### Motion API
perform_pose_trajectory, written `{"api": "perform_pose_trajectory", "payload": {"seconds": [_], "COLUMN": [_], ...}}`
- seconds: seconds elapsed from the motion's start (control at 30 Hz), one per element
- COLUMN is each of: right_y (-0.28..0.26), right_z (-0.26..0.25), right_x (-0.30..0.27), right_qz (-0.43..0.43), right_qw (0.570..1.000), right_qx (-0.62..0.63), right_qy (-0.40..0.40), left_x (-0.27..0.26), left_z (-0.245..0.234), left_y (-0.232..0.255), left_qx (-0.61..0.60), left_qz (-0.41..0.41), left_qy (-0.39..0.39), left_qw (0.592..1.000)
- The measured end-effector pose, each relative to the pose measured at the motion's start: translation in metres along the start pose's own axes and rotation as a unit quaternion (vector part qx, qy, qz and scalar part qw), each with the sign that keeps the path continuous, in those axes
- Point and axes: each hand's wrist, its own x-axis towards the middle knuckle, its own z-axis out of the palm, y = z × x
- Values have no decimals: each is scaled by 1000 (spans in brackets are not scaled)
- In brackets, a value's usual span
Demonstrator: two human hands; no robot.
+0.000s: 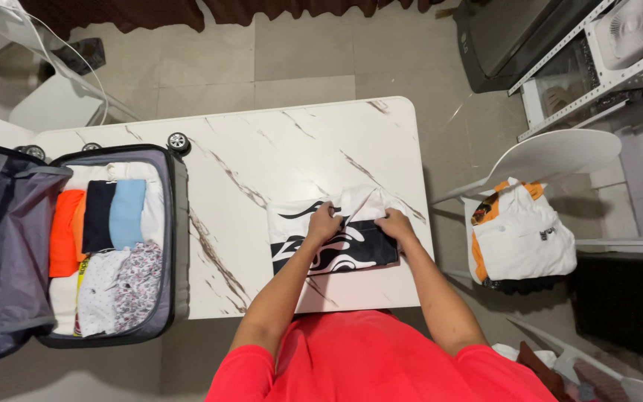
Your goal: The person folds shirts on a table and places them into a suitcase. The person picks up shirts from a chair, spreads them flat, folds them by hand into rectangular shapes, and stacks them inside the open suitcase.
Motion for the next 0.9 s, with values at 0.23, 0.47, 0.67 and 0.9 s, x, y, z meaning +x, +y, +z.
{"api": "perform_pose_trajectory", "payload": {"seconds": [0.23, 0.47, 0.67, 0.9], "right_y": [10, -14, -34, -60], "right_z": [0, -16, -43, -82], "right_x": [-1, -23, 24, 77], "right_qz": [-13, 17, -350, -145], "right_qw": [998, 999, 933, 926], "right_qx": [-55, -35, -15, -55], "right_qy": [2, -20, 80, -343], "left_x": [21, 13, 8, -8], "left_z": [29, 35, 14, -4], "left_y": [31, 60, 74, 81], "left_qx": [-149, -96, -53, -75], "left_qz": [-169, 44, 207, 122], "left_qy": [-5, 96, 36, -21], "left_qw": [974, 990, 976, 989]}}
